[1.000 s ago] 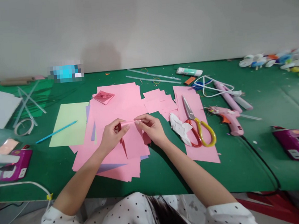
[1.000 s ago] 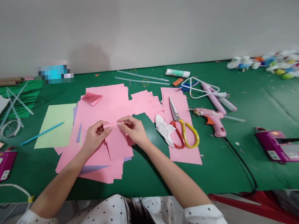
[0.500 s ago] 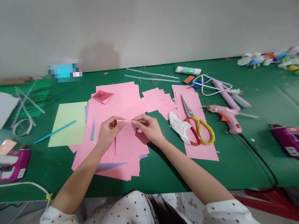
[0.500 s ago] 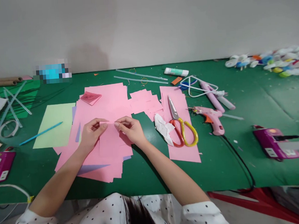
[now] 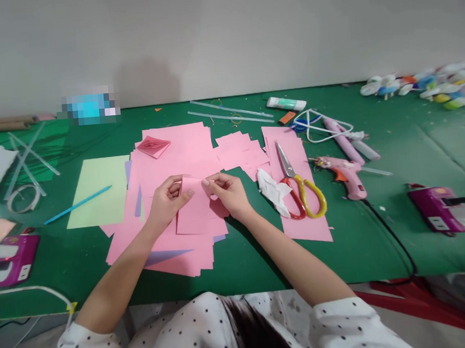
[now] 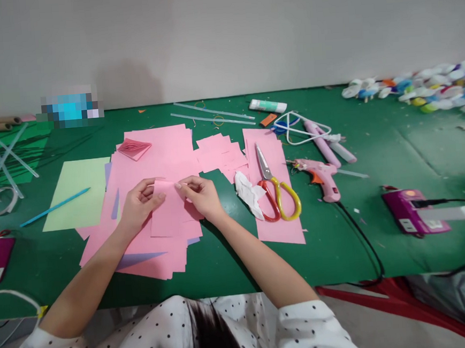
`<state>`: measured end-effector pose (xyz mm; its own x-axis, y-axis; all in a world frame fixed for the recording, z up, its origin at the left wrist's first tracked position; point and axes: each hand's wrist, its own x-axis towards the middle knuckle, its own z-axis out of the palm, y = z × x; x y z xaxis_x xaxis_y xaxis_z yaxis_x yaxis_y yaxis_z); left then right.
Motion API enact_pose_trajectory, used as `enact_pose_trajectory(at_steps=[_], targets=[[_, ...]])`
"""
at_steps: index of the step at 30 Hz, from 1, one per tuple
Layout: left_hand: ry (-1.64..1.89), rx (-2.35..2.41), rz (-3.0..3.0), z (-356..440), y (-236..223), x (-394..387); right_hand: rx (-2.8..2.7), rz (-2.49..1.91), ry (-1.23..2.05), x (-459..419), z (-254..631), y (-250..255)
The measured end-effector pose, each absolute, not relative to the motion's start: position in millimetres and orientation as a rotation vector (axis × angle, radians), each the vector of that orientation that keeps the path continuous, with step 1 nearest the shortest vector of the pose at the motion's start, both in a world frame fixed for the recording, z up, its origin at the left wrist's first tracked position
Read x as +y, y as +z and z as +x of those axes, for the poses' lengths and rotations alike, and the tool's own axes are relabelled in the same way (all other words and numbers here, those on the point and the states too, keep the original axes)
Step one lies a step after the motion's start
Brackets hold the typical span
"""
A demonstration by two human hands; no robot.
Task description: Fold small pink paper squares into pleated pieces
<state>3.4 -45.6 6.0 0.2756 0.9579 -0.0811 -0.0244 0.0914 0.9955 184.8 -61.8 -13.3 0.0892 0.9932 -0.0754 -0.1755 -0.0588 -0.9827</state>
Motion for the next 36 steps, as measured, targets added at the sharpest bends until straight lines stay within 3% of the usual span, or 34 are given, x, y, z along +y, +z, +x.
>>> enact_pose_trajectory(at_steps=[20,36], targets=[[1.008,1.136,1.882,2.5,9.0,-61.4,-0.891,-1.157,1.229,-60.7,189.6,-15.3],[1.019,1.202,1.708,1.8,11.9,-59.8,-0.8,-1.105,1.284,-59.3,190.0,-21.5]])
